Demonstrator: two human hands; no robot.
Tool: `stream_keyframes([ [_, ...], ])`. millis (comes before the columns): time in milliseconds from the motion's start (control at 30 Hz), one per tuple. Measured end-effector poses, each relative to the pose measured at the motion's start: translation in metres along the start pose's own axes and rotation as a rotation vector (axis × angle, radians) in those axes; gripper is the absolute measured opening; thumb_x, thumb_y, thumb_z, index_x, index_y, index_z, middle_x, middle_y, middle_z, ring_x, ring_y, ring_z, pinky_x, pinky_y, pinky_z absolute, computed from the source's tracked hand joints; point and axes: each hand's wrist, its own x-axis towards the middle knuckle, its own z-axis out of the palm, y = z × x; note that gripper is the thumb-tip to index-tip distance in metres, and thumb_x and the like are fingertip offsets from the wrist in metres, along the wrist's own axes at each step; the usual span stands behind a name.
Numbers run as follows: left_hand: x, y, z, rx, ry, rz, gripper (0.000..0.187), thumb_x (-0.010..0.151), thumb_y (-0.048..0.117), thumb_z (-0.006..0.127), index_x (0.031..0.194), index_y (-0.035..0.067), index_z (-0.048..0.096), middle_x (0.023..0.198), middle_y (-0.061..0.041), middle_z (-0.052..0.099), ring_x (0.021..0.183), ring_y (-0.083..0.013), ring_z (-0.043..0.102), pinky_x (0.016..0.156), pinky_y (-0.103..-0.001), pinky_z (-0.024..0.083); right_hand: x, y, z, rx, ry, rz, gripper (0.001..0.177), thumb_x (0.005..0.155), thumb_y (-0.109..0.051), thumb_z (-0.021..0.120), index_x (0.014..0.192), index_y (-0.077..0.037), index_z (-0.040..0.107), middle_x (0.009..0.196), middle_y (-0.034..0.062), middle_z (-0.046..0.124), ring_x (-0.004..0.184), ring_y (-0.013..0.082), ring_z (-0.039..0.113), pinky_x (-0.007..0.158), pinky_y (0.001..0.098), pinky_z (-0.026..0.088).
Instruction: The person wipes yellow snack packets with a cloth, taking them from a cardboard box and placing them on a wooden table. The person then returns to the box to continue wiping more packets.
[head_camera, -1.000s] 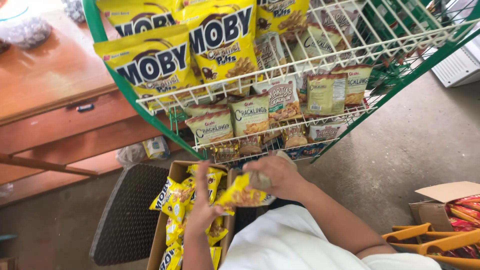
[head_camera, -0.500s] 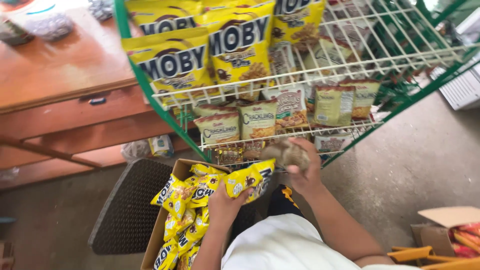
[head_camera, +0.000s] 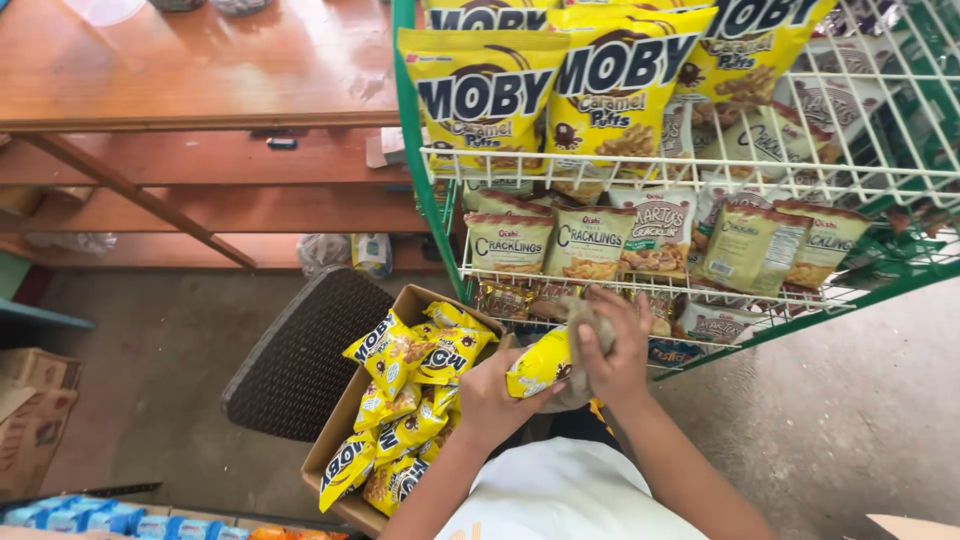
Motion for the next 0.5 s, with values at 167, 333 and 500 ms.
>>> stream_keyframes([
  [167,-0.012,-0.028,0.010,-0.147,-0.124,-0.177,0.052,0.067,0.027,0.098,0.104,0.002,0.071,0.091,-0.017,0.078,0.088,-0.0342,0.078,0.073,-0.037,0.063,-0.006,-0.006,0.010,0.068,0.062,-0.099,0.033,0.103,-0.038,0.055,0.109,-0.007,0.066,0.121,0.0140,0.070,0.123,0.0309,0.065,0.124,0.0564,0.013],
  [333,-0.030,-0.039,0.021,-0.168,-0.002,-0.084,0.047,0.066,0.034,0.098,0.101,0.015,0.073,0.088,-0.005,0.079,0.085,-0.0247,0.078,0.073,-0.031,0.062,-0.008,-0.006,0.012,0.065,0.102,-0.261,0.042,0.103,-0.048,0.047,0.104,-0.009,0.063,0.117,0.0121,0.072,0.122,0.0300,0.067,0.125,0.0610,0.007],
  [500,-0.024,-0.018,0.008,-0.322,-0.016,-0.190,0.051,0.066,0.023,0.099,0.103,0.001,0.071,0.093,-0.018,0.078,0.089,-0.0344,0.078,0.075,-0.038,0.063,-0.005,0.008,0.006,0.368,0.150,0.141,0.037,0.111,-0.040,0.037,0.117,-0.009,0.055,0.110,0.0133,0.067,0.115,0.0273,0.064,0.120,0.0554,0.024],
])
